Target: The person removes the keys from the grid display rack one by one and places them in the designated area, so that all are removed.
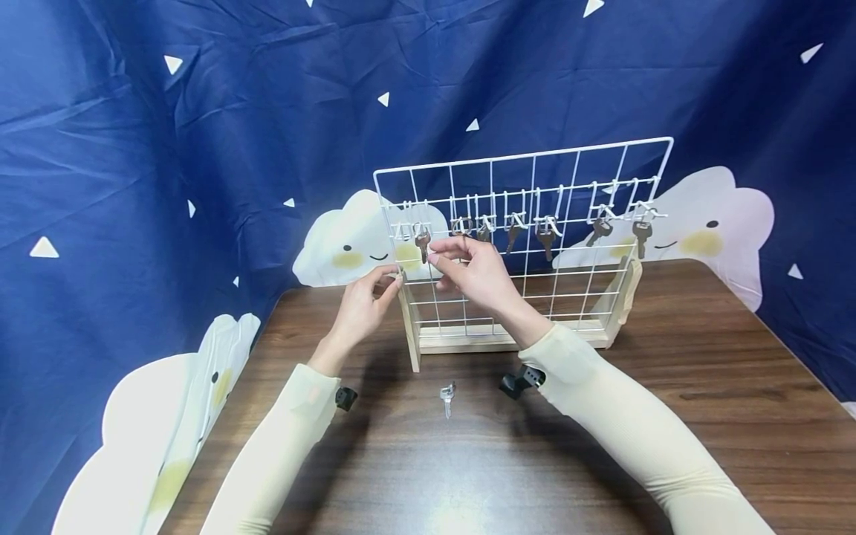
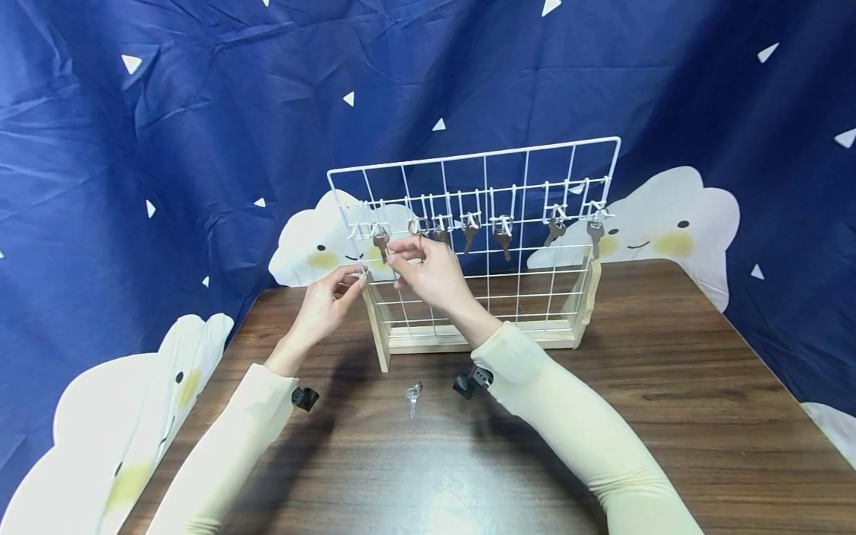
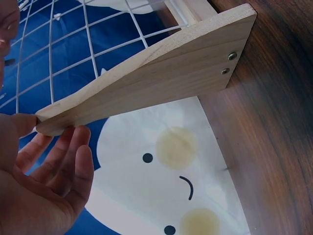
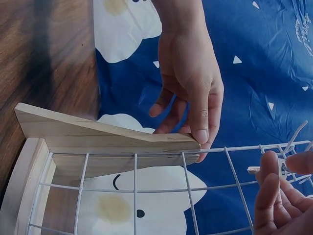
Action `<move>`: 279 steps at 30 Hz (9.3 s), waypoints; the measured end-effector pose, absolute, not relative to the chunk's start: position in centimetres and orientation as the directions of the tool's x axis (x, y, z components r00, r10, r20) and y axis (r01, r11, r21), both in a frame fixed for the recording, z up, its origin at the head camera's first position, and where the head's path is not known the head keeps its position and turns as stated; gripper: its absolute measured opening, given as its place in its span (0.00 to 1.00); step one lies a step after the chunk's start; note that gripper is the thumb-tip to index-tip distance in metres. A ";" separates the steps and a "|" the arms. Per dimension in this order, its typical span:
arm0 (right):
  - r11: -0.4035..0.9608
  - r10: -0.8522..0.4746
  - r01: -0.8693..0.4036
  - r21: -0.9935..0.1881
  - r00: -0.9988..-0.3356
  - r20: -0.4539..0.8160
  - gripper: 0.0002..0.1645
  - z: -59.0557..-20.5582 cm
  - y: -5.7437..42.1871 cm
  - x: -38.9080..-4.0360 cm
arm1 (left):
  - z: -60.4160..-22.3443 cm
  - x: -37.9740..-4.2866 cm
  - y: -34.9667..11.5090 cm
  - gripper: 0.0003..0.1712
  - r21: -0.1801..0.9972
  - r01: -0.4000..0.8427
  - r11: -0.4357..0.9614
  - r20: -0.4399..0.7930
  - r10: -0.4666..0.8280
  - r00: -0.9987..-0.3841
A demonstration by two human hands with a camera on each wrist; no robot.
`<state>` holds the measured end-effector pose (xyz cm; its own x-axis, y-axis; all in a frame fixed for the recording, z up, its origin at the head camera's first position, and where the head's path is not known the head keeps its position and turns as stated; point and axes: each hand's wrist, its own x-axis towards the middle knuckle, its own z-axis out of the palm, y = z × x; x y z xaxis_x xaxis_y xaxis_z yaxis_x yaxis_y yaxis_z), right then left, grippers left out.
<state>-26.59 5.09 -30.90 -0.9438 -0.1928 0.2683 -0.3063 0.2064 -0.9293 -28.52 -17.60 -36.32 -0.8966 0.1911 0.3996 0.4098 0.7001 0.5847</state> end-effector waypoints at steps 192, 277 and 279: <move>0.344 -0.384 -0.007 -0.939 -0.914 -0.134 0.10 -41.5 9.0 -24.0 | -36.2 -28.3 -17.6 0.20 0.579 0.399 0.711 0.387 0.191 -0.902; 0.498 -0.439 0.034 -0.866 -0.852 -0.286 0.10 -45.6 10.2 -23.5 | -36.2 -28.3 -17.5 0.20 0.593 0.397 0.700 0.383 0.189 -0.904; 0.495 -0.439 0.030 -0.868 -0.854 -0.280 0.10 -45.4 10.3 -23.5 | -36.2 -28.3 -17.5 0.20 0.592 0.401 0.699 0.386 0.191 -0.902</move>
<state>-23.54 10.29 -45.42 -0.8538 -0.4389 -0.2801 0.0302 0.4952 -0.8682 -28.31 -17.48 -36.16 -0.9024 0.1913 0.3861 0.4014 0.6991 0.5917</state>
